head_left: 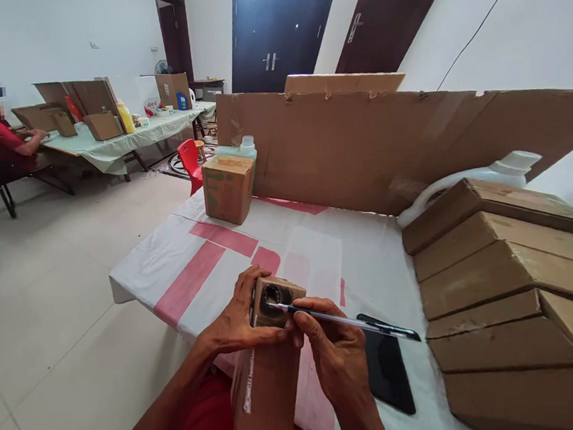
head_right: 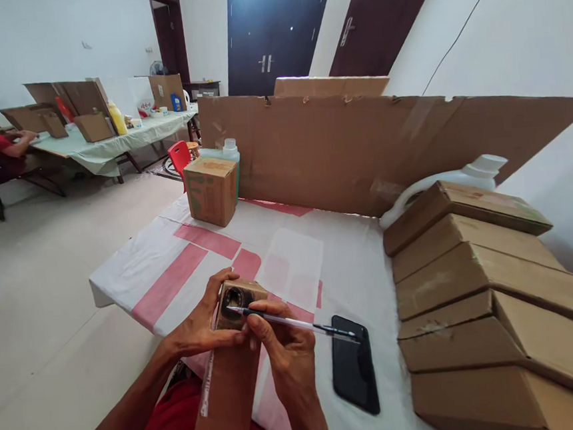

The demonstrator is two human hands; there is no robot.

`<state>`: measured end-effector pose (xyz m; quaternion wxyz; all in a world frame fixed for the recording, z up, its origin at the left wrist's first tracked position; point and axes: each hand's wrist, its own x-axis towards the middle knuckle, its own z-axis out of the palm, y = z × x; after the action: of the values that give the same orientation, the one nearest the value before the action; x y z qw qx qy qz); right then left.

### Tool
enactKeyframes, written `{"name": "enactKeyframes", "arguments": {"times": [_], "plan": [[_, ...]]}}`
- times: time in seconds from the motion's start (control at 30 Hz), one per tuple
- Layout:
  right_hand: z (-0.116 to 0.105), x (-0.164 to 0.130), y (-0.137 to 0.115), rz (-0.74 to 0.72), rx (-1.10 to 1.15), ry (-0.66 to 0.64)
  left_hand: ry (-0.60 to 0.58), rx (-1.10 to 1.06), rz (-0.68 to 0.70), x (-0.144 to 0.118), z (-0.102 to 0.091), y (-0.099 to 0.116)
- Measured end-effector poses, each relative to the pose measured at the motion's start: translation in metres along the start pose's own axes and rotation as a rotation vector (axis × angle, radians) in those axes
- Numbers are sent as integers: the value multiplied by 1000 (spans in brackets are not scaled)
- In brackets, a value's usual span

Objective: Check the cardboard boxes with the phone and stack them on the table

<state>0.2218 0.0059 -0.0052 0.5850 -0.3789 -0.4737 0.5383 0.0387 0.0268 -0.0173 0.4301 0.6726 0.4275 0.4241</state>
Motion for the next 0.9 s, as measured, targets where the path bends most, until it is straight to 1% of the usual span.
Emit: {"name": "enactKeyframes", "arguments": {"times": [0.07, 0.2, 0.3, 0.37, 0.43, 0.47, 0.5, 0.57, 0.67, 0.73, 0.8, 0.9], "plan": [[1, 0, -2, -15, -110, 3, -3, 9, -14, 1, 1, 0], [4, -4, -10, -98, -320, -11, -7, 20, -27, 2, 0, -3], [0, -4, -13, -143, -393, 11, -4, 15, 2, 2, -2, -6], [-8, 3, -13, -135, -366, 69, -11, -8, 3, 1, -3, -8], [-21, 17, -12, -89, -291, 128, -30, -38, -23, 0, -5, -8], [-29, 25, -10, -52, -299, 139, -39, -49, -39, 0, -5, -8], [-38, 33, -6, -10, -352, 142, -46, -56, -52, -1, -5, -8], [-57, 43, 5, 87, -570, 129, -44, -62, -65, -2, -5, -8], [-79, 40, 30, 182, -827, 172, -30, -57, -97, -1, -5, -10], [-81, 29, 47, 222, -945, 220, -26, -47, -135, 1, -6, -10], [-77, 17, 58, 281, -1056, 247, -22, -39, -168, 2, -7, -9], [-75, 6, 62, 366, -1165, 247, -20, -47, -188, 2, -7, -6]]}}
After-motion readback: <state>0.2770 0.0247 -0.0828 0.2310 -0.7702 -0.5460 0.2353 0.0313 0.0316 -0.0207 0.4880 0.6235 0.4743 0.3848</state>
